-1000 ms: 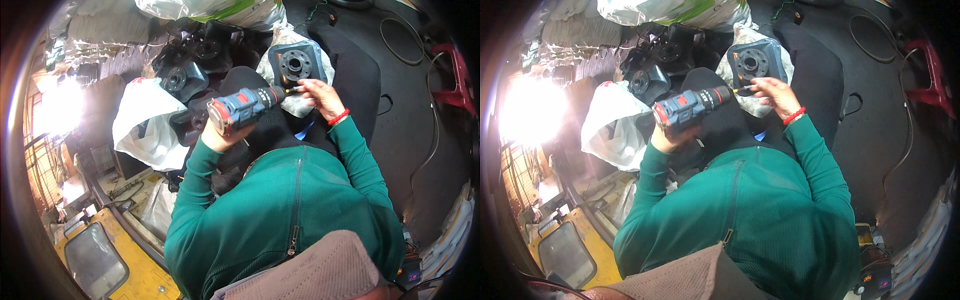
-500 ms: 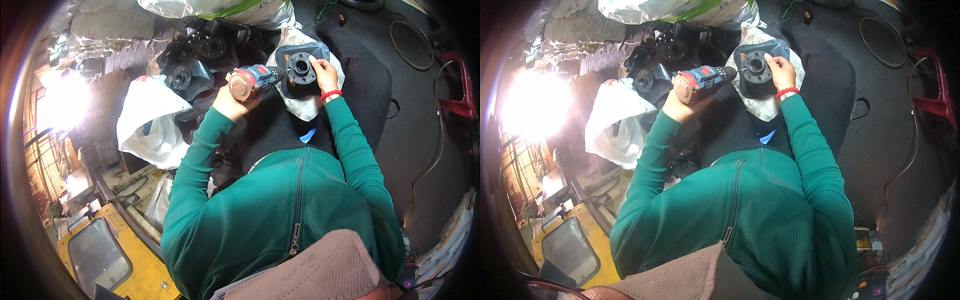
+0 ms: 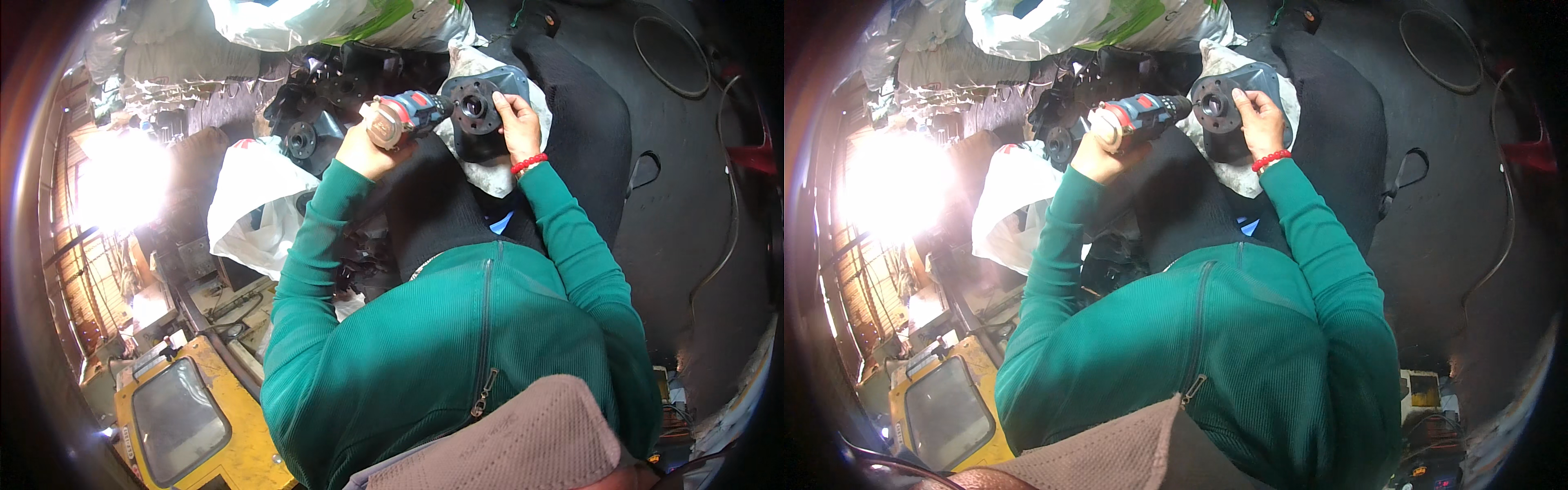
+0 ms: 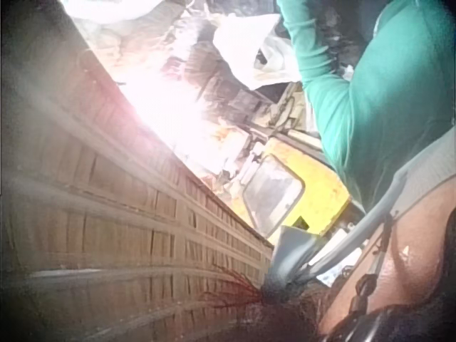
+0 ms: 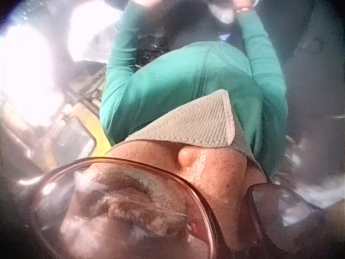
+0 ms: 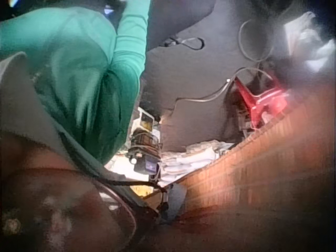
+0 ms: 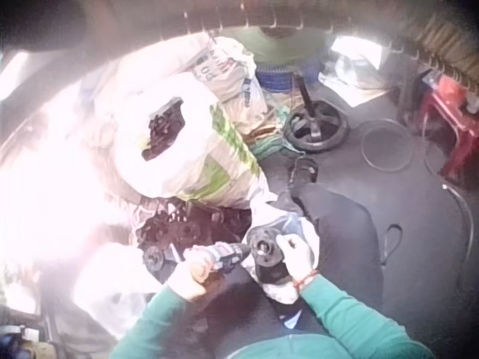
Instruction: The person uses a cordless drill to make holes in black plastic parts. They repeatedly pick up parts, position them on a cloth, drill, and set them aside.
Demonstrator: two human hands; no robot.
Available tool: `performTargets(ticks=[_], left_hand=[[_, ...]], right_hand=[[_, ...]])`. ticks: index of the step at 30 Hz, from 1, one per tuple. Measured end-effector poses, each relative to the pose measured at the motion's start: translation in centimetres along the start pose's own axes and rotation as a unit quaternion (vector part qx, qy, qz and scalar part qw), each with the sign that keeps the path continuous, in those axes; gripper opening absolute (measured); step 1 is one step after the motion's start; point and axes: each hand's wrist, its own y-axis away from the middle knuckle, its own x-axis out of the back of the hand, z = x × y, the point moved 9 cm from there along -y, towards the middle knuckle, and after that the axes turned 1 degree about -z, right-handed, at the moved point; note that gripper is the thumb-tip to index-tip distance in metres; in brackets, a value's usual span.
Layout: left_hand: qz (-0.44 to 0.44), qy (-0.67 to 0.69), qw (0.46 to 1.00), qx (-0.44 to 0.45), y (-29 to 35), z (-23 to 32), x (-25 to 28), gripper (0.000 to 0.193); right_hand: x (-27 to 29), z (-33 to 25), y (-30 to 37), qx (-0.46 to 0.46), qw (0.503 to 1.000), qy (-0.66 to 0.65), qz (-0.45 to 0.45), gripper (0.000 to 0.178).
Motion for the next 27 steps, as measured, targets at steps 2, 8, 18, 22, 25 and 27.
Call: performTargets(ticks=[2,8,18,22,25,27], left_hand=[[0.01,0.061,0.998,-0.025,-0.8,-0.6,-0.1,0.054],[0.034,0.057,0.996,-0.068,-2.4,-1.0,-0.2,0.053],[0.002,0.065,0.998,0.002,-3.6,-1.0,0.0,0.054],[-0.029,-0.015,0.999,0.018,-4.4,1.3,0.9,0.054],[-0.071,-0.086,0.994,0.002,-5.4,2.9,0.9,0.054],[-0.058,-0.141,0.986,-0.068,-5.8,3.9,1.2,0.052]], right_hand=[[0.2,0.2,0.0,-0.003,1.0,0.001,0.005,0.026],[0.8,1.0,0.2,-0.019,1.0,0.002,0.018,0.027],[1.5,1.8,0.1,-0.034,0.997,0.069,0.013,0.032],[2.3,1.8,0.7,-0.041,0.989,0.138,0.039,0.034],[2.8,1.5,0.4,-0.021,0.986,0.156,0.054,0.034],[2.9,1.5,0.1,-0.019,0.984,0.168,0.057,0.032]])
